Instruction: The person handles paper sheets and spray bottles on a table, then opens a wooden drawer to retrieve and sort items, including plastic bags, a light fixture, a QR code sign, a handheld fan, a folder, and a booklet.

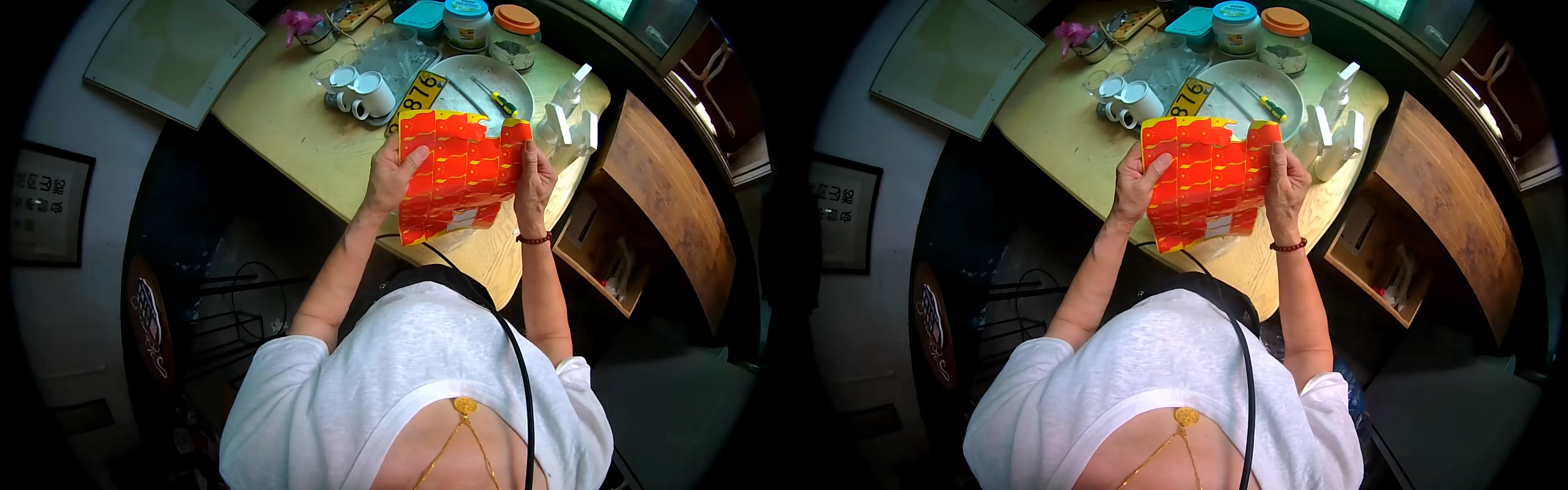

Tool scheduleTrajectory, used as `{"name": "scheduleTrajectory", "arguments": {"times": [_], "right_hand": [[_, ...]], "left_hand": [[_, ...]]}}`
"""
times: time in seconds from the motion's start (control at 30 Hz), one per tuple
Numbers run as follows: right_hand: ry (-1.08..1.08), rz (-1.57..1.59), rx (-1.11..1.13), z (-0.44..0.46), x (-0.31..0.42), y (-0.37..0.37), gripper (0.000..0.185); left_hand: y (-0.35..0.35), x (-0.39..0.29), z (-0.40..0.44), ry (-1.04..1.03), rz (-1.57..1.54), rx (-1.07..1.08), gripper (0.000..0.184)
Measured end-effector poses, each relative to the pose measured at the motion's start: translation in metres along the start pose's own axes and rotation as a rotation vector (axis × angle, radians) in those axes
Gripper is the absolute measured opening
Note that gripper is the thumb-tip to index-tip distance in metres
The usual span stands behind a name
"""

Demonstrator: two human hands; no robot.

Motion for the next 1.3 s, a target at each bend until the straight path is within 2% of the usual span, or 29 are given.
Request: {"name": "scheduleTrajectory", "arguments": {"times": [0.13,0.23,0.3,0.37,0.47,0.5,0.63,0.8,0.93,1.3], "right_hand": [[-0.116,0.021,0.031,-0.026,-0.009,-0.007,0.030],[-0.008,-0.029,0.133,0.024,-0.001,-0.007,0.028],[0.008,-0.025,0.149,0.026,0.002,-0.017,0.027],[-0.071,0.084,0.093,0.023,0.008,-0.025,0.025],[-0.005,0.002,0.050,0.019,0.012,-0.026,0.023],[0.054,-0.045,0.017,0.019,0.015,-0.026,0.023],[0.048,-0.063,0.051,0.023,0.004,-0.019,0.026],[-0.091,-0.006,0.108,0.025,-0.001,-0.018,0.021],[-0.095,0.019,0.140,0.025,-0.002,-0.019,0.019],[-0.029,0.103,-0.022,0.024,-0.007,-0.008,0.023]], "left_hand": [[0.015,-0.009,-0.013,0.118,0.065,-0.029,0.026],[0.005,0.003,0.024,0.029,-0.019,-0.056,0.027],[0.008,0.001,0.027,0.026,-0.026,-0.083,0.029],[0.008,-0.003,0.027,-0.020,0.068,-0.113,0.031],[0.014,-0.001,0.025,-0.057,0.200,-0.121,0.031],[0.014,0.000,0.026,-0.063,0.200,-0.125,0.031],[0.012,0.002,0.026,-0.075,0.163,-0.140,0.032],[0.017,0.008,0.024,-0.063,0.114,-0.131,0.033],[0.011,0.005,0.023,0.001,0.042,-0.105,0.034],[0.001,-0.004,-0.005,0.053,-0.015,-0.008,0.038]]}}
Point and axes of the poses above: each hand's wrist, its own z-axis towards the middle knuckle, its own y-axis out of the back of the hand, x = y × z, the point moved 5 cm from there along z, towards the middle knuckle, and after that the axes turned 1 degree about -z, right-handed, at the moved point
